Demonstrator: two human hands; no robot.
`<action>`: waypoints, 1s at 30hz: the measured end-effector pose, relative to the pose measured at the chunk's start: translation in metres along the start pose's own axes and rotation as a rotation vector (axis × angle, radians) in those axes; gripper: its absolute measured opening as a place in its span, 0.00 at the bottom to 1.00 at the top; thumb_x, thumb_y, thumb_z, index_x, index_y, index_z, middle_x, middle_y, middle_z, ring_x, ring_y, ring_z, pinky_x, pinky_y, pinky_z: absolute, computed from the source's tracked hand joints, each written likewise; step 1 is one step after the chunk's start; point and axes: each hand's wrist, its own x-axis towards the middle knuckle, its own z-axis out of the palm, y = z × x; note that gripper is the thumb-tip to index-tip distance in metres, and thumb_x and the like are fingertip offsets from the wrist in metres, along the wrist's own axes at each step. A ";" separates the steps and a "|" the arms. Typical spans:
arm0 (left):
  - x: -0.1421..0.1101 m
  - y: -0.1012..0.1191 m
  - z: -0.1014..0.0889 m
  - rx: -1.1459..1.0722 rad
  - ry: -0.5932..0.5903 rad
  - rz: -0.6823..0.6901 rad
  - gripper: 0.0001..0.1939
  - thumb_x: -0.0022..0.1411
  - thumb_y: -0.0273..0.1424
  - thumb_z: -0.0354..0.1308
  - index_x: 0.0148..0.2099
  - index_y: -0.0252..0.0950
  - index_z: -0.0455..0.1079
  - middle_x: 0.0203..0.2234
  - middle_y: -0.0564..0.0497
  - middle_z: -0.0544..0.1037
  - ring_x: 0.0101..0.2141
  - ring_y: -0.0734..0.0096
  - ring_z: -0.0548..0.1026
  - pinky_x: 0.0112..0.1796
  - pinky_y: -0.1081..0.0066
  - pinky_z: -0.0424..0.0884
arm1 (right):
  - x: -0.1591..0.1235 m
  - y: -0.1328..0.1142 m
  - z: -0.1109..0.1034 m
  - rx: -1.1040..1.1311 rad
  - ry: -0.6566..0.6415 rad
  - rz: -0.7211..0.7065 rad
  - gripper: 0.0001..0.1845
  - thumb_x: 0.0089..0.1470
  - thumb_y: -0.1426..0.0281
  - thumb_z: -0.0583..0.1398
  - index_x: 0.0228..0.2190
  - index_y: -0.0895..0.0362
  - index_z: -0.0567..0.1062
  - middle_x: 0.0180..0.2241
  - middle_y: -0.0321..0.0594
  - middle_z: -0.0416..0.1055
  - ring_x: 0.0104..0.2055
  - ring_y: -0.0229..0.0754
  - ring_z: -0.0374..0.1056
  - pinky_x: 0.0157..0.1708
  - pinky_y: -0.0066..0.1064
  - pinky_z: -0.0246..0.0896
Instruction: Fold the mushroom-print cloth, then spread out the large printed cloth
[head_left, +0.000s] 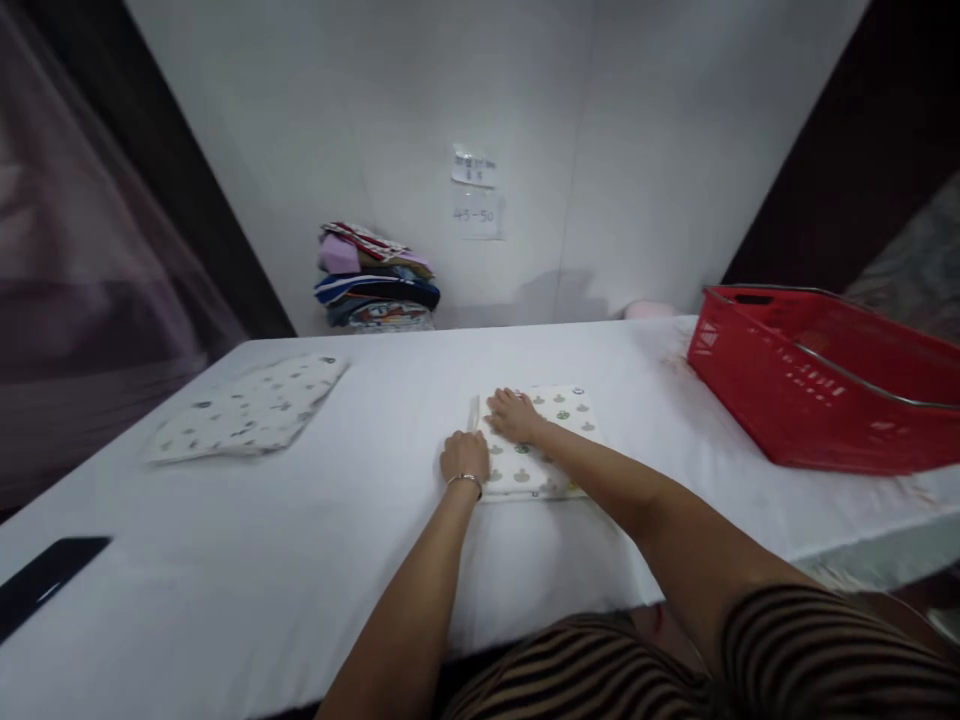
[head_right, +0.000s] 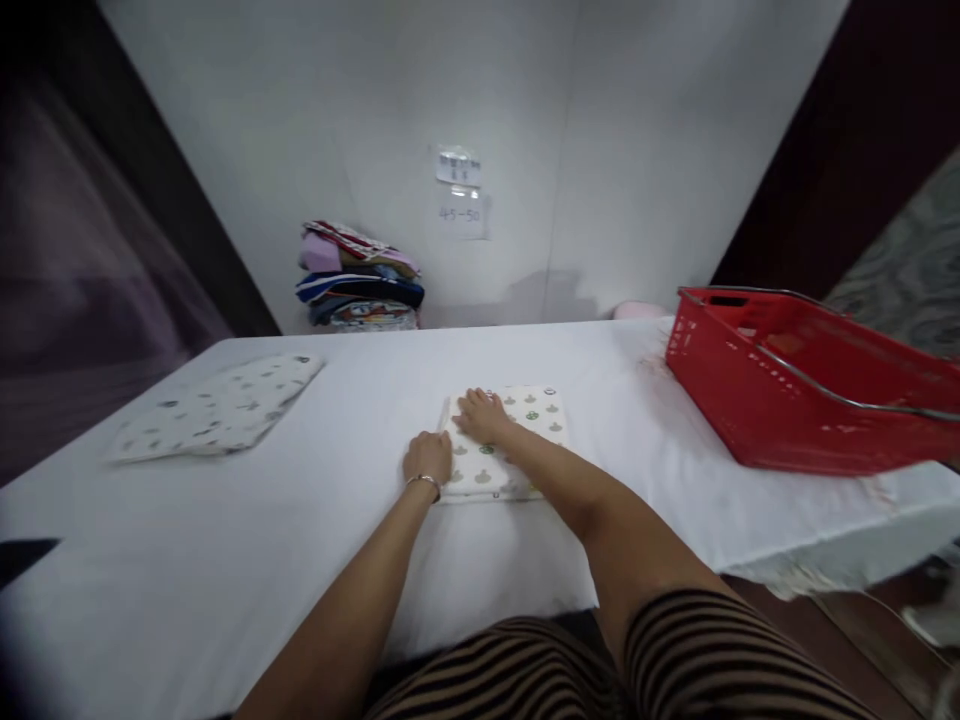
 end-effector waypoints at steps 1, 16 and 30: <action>0.001 0.000 0.000 -0.001 0.001 0.004 0.26 0.68 0.35 0.35 0.45 0.29 0.74 0.44 0.38 0.74 0.46 0.54 0.71 0.42 0.61 0.68 | -0.012 -0.001 -0.002 0.004 0.005 -0.001 0.29 0.63 0.56 0.46 0.61 0.55 0.55 0.66 0.45 0.43 0.67 0.48 0.36 0.62 0.48 0.34; 0.004 -0.006 0.004 -0.117 -0.038 -0.024 0.25 0.66 0.41 0.40 0.44 0.31 0.73 0.46 0.38 0.73 0.48 0.54 0.70 0.45 0.62 0.67 | -0.172 0.061 0.024 0.214 0.473 0.041 0.23 0.62 0.61 0.46 0.52 0.55 0.70 0.54 0.47 0.67 0.60 0.49 0.56 0.58 0.52 0.49; -0.061 -0.041 -0.005 -0.096 0.057 0.633 0.22 0.58 0.33 0.56 0.56 0.46 0.66 0.56 0.51 0.67 0.57 0.63 0.62 0.56 0.62 0.57 | -0.224 0.072 0.037 0.180 0.427 0.126 0.23 0.57 0.68 0.52 0.54 0.53 0.67 0.60 0.43 0.58 0.61 0.49 0.53 0.58 0.47 0.54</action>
